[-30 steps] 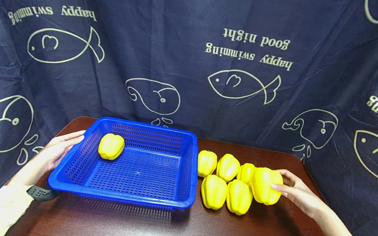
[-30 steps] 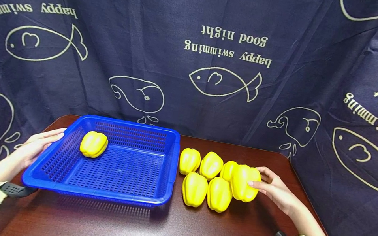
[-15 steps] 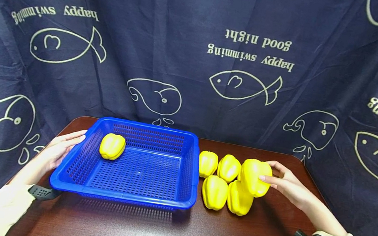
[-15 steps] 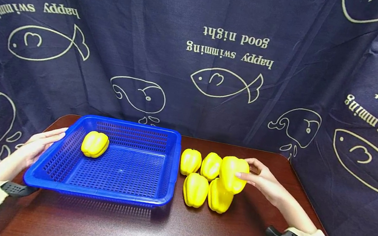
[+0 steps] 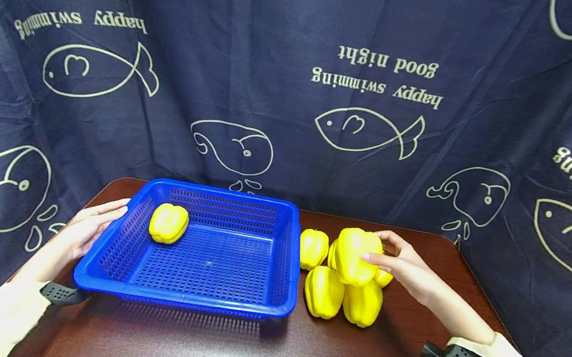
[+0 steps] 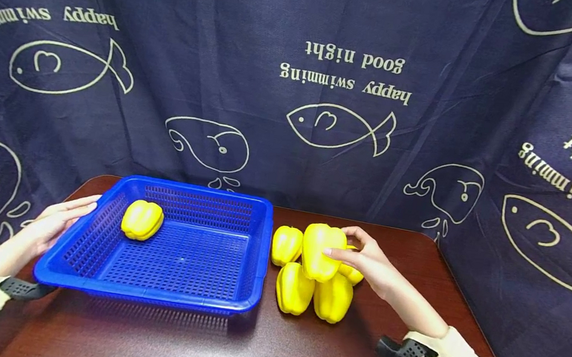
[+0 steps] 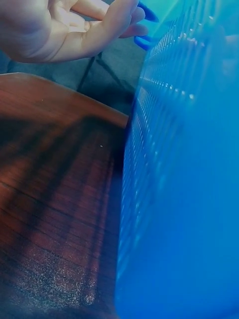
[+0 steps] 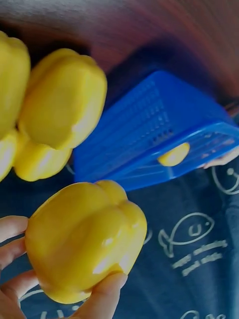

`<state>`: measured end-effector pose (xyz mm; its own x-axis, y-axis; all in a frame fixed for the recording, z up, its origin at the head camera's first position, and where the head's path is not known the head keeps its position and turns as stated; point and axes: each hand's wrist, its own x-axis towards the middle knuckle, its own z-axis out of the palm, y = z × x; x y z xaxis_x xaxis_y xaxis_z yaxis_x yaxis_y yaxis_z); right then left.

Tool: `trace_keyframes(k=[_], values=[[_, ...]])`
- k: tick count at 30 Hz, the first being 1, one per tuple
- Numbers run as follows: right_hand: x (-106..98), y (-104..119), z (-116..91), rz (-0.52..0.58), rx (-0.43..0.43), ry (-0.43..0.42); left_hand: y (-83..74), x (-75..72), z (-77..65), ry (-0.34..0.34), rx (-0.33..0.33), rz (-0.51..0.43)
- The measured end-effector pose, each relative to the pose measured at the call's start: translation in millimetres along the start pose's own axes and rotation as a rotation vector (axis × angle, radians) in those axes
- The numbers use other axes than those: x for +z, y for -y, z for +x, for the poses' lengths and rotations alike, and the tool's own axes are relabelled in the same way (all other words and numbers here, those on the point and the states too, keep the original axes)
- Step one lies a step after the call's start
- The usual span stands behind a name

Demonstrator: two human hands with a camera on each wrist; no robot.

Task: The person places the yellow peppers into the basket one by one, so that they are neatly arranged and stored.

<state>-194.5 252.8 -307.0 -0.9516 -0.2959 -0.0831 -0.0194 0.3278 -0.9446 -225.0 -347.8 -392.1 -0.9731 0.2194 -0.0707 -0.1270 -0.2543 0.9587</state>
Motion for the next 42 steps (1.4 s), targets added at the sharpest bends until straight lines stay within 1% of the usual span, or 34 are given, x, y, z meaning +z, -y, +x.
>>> trace_keyframes(k=[3, 5, 7, 10, 15, 23, 30, 36, 42], values=[[8, 6, 3, -0.056, 0.023, -0.018, 0.0, 0.4, 0.3, 0.009, 0.006, -0.025], [13, 8, 4, -0.091, 0.031, -0.024, 0.1, 0.7, 0.4, 0.008, 0.004, -0.028], [19, 10, 6, -0.103, 0.030, -0.025, 0.4, 0.7, 0.1, 0.000, -0.003, -0.021], [27, 12, 8, -0.097, 0.016, -0.012, 1.4, 0.0, -0.8, 0.003, -0.010, -0.017], [39, 20, 10, -0.065, -0.009, 0.002, 2.2, -0.5, -1.4, 0.026, 0.002, -0.034], [59, 29, 19, -0.036, -0.022, 0.022, 0.6, 0.1, -1.4, -0.013, 0.000, 0.000], [80, 37, 33, 0.004, -0.076, 0.025, 0.9, -0.1, -1.5, -0.010, 0.016, -0.001], [95, 48, 42, 0.054, -0.090, 0.047, -0.4, 2.7, -2.4, -0.045, 0.002, 0.015], [108, 55, 54, 0.052, -0.086, 0.052, -0.2, 3.2, -2.2, -0.053, 0.003, 0.021]])
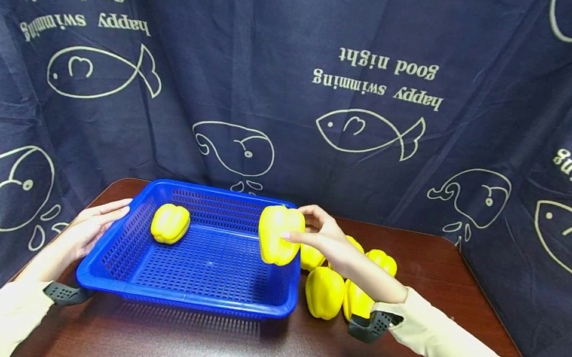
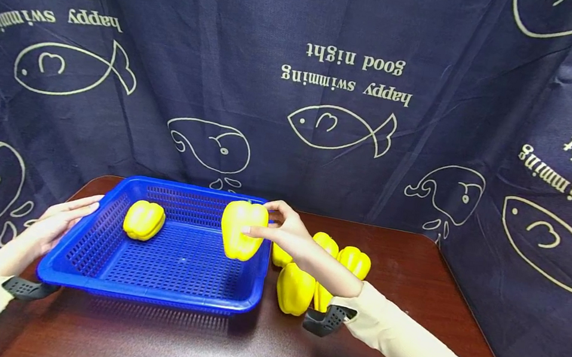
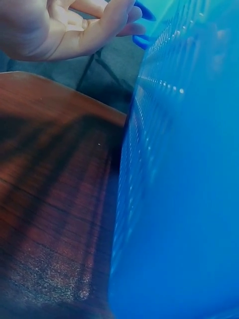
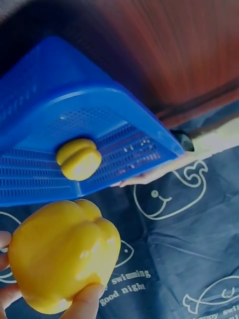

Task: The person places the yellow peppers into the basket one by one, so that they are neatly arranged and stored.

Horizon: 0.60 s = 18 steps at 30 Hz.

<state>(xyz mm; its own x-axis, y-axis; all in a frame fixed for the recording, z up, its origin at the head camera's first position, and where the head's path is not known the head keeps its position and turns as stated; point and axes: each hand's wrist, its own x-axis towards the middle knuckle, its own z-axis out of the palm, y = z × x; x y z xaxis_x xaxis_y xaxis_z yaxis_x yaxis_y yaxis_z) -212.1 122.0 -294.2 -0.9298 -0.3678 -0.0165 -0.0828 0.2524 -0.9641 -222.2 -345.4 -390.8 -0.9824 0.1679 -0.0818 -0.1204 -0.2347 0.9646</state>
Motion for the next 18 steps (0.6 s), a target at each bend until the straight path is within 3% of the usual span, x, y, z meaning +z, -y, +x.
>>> trace_keyframes(k=[11, 18], values=[[17, 9, 27, 0.209, 0.072, 0.052, 1.6, -1.9, 0.3, 0.038, 0.025, -0.058], [28, 14, 47, 0.272, 0.115, 0.034, 0.4, 0.5, -1.2, 0.020, 0.002, -0.056]])
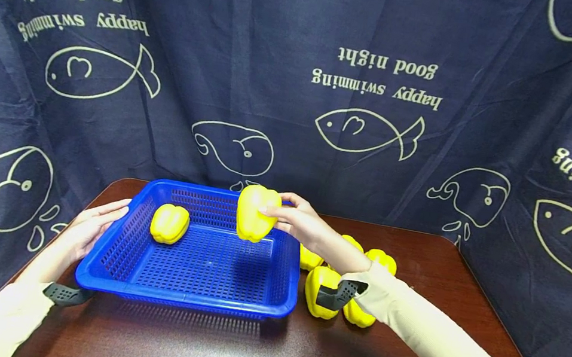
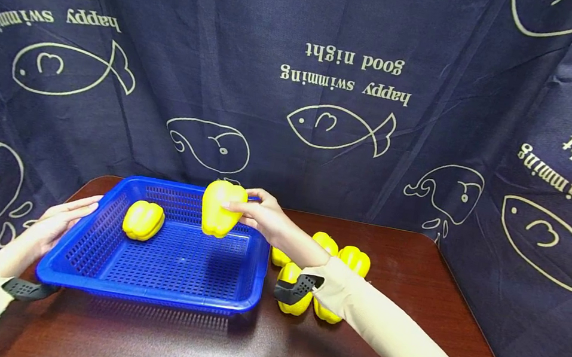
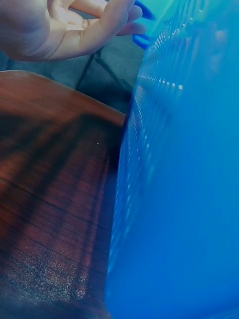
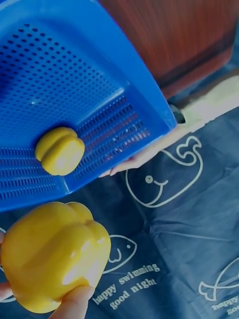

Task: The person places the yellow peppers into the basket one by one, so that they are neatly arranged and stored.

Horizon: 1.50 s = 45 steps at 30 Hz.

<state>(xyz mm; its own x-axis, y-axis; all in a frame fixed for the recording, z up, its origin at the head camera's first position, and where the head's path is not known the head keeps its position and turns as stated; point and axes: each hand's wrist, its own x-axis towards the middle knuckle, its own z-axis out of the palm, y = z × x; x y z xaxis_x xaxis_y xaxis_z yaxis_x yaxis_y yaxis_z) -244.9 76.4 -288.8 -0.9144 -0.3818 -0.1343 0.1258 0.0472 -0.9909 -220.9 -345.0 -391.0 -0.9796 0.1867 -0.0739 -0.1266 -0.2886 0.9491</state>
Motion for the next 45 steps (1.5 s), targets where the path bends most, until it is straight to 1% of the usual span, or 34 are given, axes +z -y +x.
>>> trace_keyframes(k=[2, 8, 14, 19, 21, 27, 30, 34, 37, 41, 45], values=[[4, 0, 6, 0.018, 0.012, -0.010, 0.4, 0.5, -0.3, 0.003, 0.003, 0.002], [19, 0, 23, 0.021, 0.049, -0.018, 2.0, 0.2, 0.5, -0.002, 0.012, 0.004], [37, 0, 40, 0.068, 0.066, -0.016, 2.4, -1.2, 1.4, 0.023, 0.022, -0.013], [53, -1, 50, 0.082, 0.059, -0.027, 1.5, -1.4, 2.3, 0.022, 0.021, -0.009], [58, -3, 54, 0.103, 0.051, -0.035, 1.5, -1.7, 2.7, 0.025, 0.019, -0.007], [72, -14, 65, 0.126, 0.059, -0.034, 2.9, -2.3, 3.2, 0.052, 0.021, -0.028], [77, -20, 70, 0.122, 0.068, -0.034, 2.7, -1.8, 3.6, 0.061, 0.022, -0.040], [83, -29, 76, 0.106, 0.100, -0.044, 2.2, -1.8, 3.6, 0.059, 0.016, -0.044], [87, -35, 80, 0.092, 0.134, -0.050, 1.8, -1.5, 3.3, 0.040, 0.015, -0.029], [90, -43, 83, 0.039, 0.160, -0.078, 1.5, -1.1, 3.2, 0.016, 0.014, -0.018], [93, -49, 88, 0.040, 0.171, -0.098, 1.1, -1.4, 3.0, 0.019, 0.013, -0.030]])
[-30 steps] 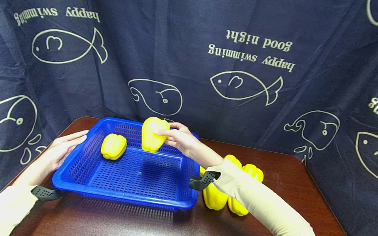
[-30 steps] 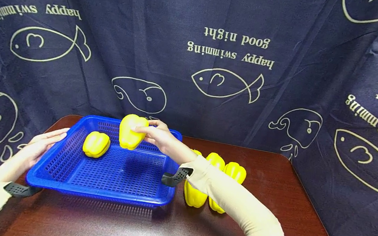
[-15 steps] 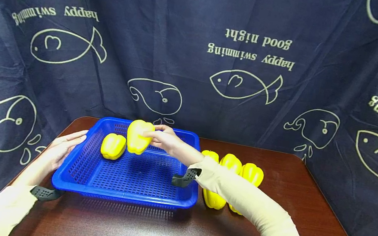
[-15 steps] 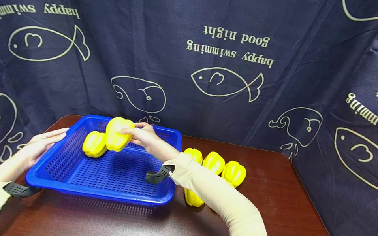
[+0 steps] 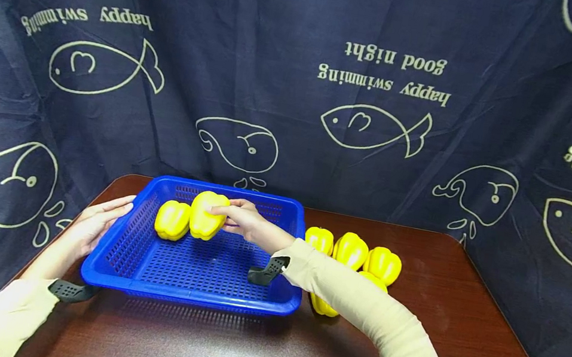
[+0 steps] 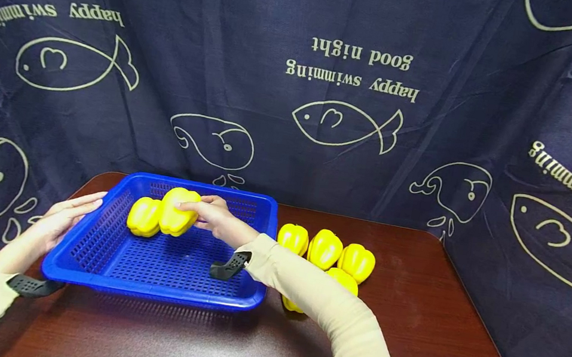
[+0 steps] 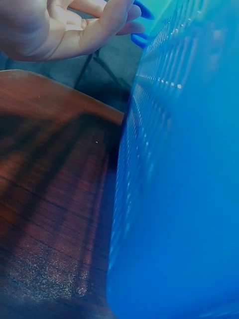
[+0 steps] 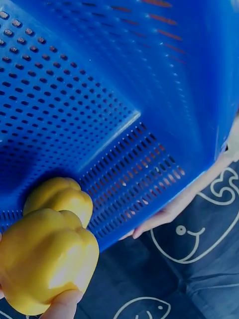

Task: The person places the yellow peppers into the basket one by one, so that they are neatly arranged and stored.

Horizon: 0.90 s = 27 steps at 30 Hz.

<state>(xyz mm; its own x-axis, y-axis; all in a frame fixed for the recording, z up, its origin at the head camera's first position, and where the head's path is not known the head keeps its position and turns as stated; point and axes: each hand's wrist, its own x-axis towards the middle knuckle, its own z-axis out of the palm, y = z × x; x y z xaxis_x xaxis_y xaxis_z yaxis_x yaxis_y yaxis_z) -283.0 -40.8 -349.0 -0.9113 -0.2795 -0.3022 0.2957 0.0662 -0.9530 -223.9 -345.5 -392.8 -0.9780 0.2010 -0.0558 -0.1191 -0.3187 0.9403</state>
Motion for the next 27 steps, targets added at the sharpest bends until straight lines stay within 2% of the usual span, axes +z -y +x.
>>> trace_keyframes(k=[3, 10, 20, 27], values=[[3, -4, 4, 0.024, 0.006, -0.007, -1.0, 0.1, 0.0, 0.007, 0.000, 0.003], [7, -17, 10, -0.035, 0.018, -0.049, -2.0, 2.1, -1.1, -0.003, -0.020, 0.026], [11, -26, 13, -0.026, 0.015, -0.092, -2.1, 1.2, 0.9, 0.001, -0.023, 0.027], [13, -30, 17, -0.058, 0.012, -0.095, -2.9, 1.1, -0.4, -0.027, -0.032, 0.044]])
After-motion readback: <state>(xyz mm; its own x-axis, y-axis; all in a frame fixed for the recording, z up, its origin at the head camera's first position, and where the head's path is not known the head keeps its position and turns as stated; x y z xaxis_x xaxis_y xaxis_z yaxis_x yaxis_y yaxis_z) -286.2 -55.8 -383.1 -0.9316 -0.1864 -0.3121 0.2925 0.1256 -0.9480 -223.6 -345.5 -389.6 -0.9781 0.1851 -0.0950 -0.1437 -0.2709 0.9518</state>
